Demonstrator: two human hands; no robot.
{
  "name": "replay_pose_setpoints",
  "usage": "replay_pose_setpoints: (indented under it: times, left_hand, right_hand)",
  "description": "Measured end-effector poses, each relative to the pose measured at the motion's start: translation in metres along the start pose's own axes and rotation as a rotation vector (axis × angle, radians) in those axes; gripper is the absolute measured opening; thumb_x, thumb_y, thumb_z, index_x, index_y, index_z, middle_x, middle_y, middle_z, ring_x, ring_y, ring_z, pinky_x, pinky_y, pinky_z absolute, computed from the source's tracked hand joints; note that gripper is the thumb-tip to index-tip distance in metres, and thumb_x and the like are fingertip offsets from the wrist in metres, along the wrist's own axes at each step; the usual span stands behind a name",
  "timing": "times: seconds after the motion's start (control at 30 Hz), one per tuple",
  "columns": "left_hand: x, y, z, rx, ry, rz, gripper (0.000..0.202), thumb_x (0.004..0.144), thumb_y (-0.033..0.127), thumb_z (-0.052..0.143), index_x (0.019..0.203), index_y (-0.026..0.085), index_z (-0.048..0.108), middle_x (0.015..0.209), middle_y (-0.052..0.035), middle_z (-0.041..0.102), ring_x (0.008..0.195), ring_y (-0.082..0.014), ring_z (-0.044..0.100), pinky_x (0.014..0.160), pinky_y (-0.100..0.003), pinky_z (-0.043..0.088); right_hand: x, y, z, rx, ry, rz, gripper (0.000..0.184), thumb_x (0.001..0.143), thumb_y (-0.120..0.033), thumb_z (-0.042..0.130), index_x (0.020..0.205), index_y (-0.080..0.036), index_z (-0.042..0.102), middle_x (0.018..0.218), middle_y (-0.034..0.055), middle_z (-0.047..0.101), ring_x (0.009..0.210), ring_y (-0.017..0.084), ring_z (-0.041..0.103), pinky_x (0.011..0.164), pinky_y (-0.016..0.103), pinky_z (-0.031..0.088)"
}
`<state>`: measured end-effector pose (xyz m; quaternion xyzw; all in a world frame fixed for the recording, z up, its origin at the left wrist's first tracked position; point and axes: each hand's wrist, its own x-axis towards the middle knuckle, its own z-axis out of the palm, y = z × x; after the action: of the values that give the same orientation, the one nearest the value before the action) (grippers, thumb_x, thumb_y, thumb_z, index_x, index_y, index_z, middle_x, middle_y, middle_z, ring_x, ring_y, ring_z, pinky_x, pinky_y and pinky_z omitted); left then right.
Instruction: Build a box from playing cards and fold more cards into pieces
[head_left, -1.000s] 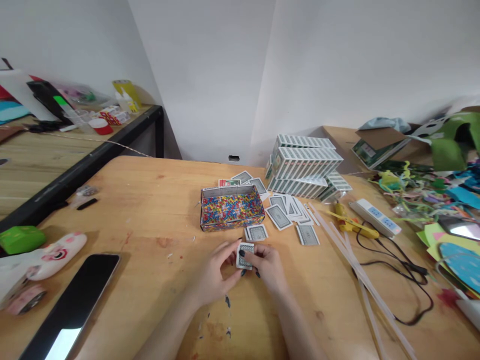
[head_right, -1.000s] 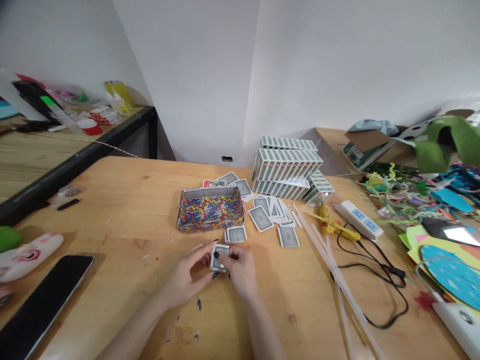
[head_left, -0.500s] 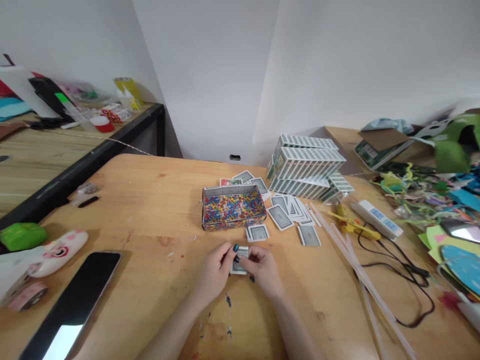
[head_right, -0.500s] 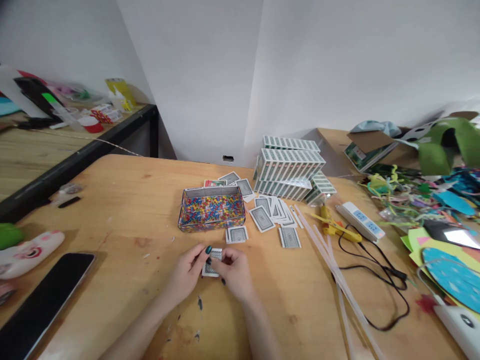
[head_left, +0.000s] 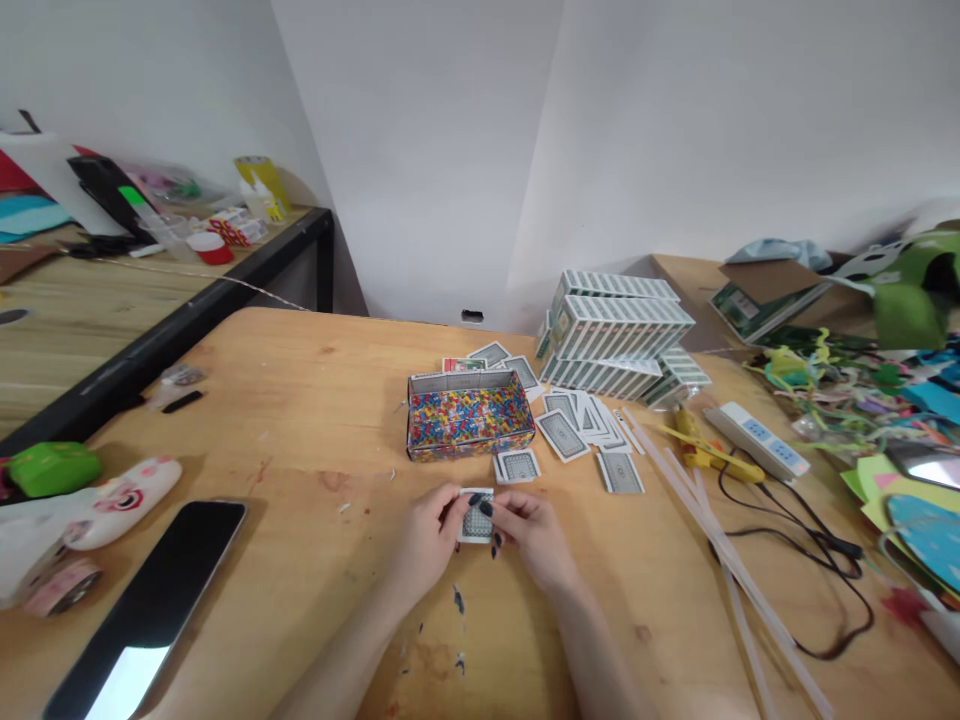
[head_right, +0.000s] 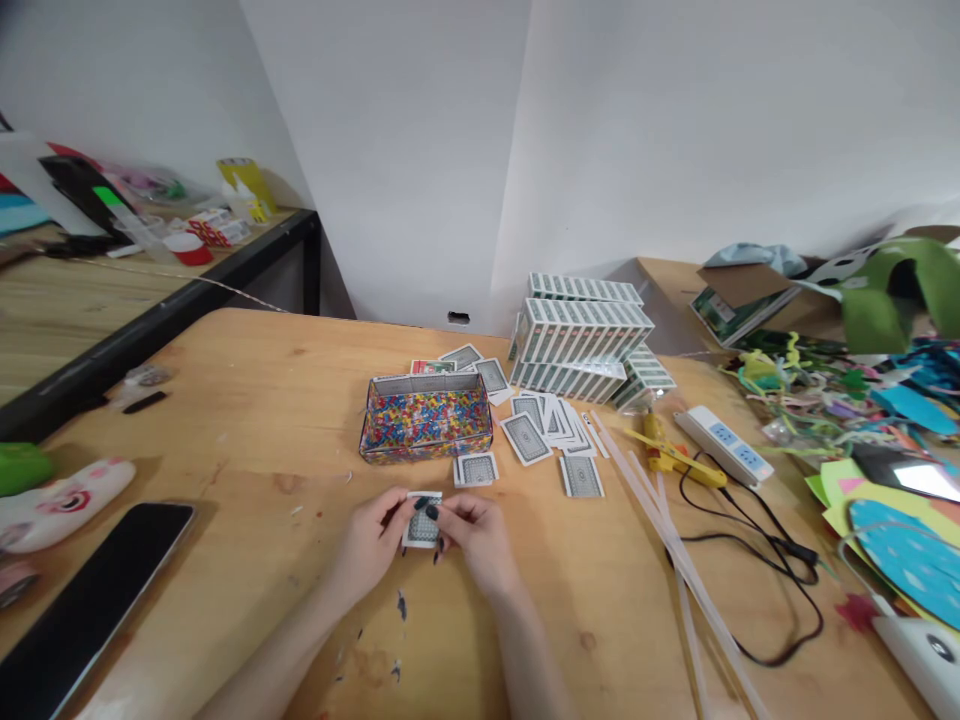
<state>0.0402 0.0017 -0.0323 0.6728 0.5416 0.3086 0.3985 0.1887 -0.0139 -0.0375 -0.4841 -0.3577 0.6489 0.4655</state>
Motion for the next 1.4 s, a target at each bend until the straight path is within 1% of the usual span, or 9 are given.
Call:
replay_pose_setpoints:
  times: [0.27, 0.4, 0.6, 0.8, 0.9, 1.03, 1.17, 1.27, 1.4]
  left_hand:
    - [0.000, 0.001, 0.000, -0.077, -0.022, -0.040, 0.026, 0.082, 0.035, 0.043, 0.075, 0.016, 0.059, 0.058, 0.0001, 0.059, 0.050, -0.0124, 0.054, 0.049, -0.021, 0.038]
    - [0.000, 0.001, 0.000, -0.097, -0.035, -0.046, 0.027, 0.083, 0.035, 0.042, 0.076, 0.016, 0.059, 0.058, 0.0002, 0.059, 0.051, -0.0119, 0.054, 0.049, -0.020, 0.038]
    - [0.000, -0.003, 0.002, -0.099, -0.028, -0.022, 0.030, 0.083, 0.037, 0.042, 0.064, 0.016, 0.053, 0.053, 0.0031, 0.049, 0.049, -0.0098, 0.045, 0.048, -0.018, 0.034]
    - [0.001, -0.002, 0.001, -0.172, -0.057, -0.030, 0.031, 0.083, 0.037, 0.042, 0.062, 0.015, 0.051, 0.055, 0.0037, 0.045, 0.051, -0.0088, 0.041, 0.048, -0.017, 0.032]
    - [0.001, -0.002, 0.002, -0.228, -0.037, -0.049, 0.031, 0.082, 0.038, 0.044, 0.060, 0.016, 0.050, 0.053, 0.0045, 0.042, 0.051, -0.0086, 0.039, 0.047, -0.017, 0.031]
    - [0.001, -0.003, 0.003, -0.303, 0.023, -0.050, 0.028, 0.081, 0.037, 0.045, 0.063, 0.016, 0.049, 0.057, 0.0040, 0.044, 0.053, -0.0090, 0.042, 0.048, -0.017, 0.035]
    - [0.001, -0.004, 0.003, -0.328, 0.022, -0.061, 0.027, 0.082, 0.038, 0.045, 0.066, 0.016, 0.051, 0.057, 0.0038, 0.048, 0.052, -0.0094, 0.045, 0.048, -0.017, 0.037]
    - [0.000, -0.002, 0.003, -0.279, 0.013, -0.045, 0.027, 0.082, 0.037, 0.044, 0.065, 0.017, 0.051, 0.054, 0.0046, 0.046, 0.048, -0.0089, 0.044, 0.046, -0.017, 0.036]
    - [-0.001, 0.001, 0.002, -0.197, 0.039, 0.006, 0.029, 0.082, 0.035, 0.044, 0.061, 0.017, 0.049, 0.051, 0.0049, 0.044, 0.046, -0.0085, 0.042, 0.046, -0.018, 0.034]
  right_hand:
    - [0.000, -0.001, 0.000, 0.016, 0.007, 0.005, 0.027, 0.063, -0.039, 0.069, 0.059, -0.014, 0.061, 0.042, -0.0037, 0.052, 0.037, 0.008, 0.044, 0.038, 0.020, 0.038]
    - [0.000, 0.000, 0.000, 0.013, 0.026, -0.001, 0.026, 0.063, -0.037, 0.070, 0.058, -0.014, 0.061, 0.041, -0.0040, 0.052, 0.036, 0.007, 0.044, 0.037, 0.019, 0.037]
    - [0.001, 0.003, 0.000, 0.034, 0.051, -0.007, 0.025, 0.062, -0.036, 0.070, 0.058, -0.013, 0.061, 0.042, -0.0042, 0.051, 0.036, 0.007, 0.042, 0.035, 0.018, 0.036]
    - [0.000, 0.003, 0.002, 0.019, 0.082, -0.021, 0.024, 0.064, -0.034, 0.069, 0.056, -0.013, 0.059, 0.043, -0.0042, 0.050, 0.037, 0.005, 0.040, 0.036, 0.017, 0.031]
    - [-0.001, 0.001, 0.004, 0.002, 0.083, -0.035, 0.026, 0.065, -0.036, 0.068, 0.058, -0.014, 0.058, 0.045, -0.0047, 0.049, 0.038, 0.005, 0.039, 0.037, 0.018, 0.031]
    - [-0.002, 0.000, 0.009, -0.090, 0.061, -0.089, 0.030, 0.073, -0.043, 0.060, 0.064, -0.015, 0.055, 0.046, -0.0063, 0.044, 0.039, 0.005, 0.037, 0.038, 0.017, 0.031]
    - [-0.004, 0.001, 0.015, -0.178, -0.019, -0.084, 0.037, 0.080, -0.050, 0.046, 0.064, -0.016, 0.052, 0.045, -0.0058, 0.045, 0.036, 0.006, 0.036, 0.036, 0.017, 0.029]
    - [-0.004, 0.002, 0.017, -0.204, -0.068, -0.060, 0.043, 0.081, -0.054, 0.040, 0.063, -0.016, 0.051, 0.044, -0.0043, 0.049, 0.032, 0.005, 0.037, 0.033, 0.018, 0.028]
    - [-0.004, 0.002, 0.018, -0.176, -0.089, -0.027, 0.045, 0.079, -0.056, 0.041, 0.061, -0.017, 0.049, 0.041, -0.0036, 0.052, 0.028, 0.005, 0.038, 0.030, 0.017, 0.028]
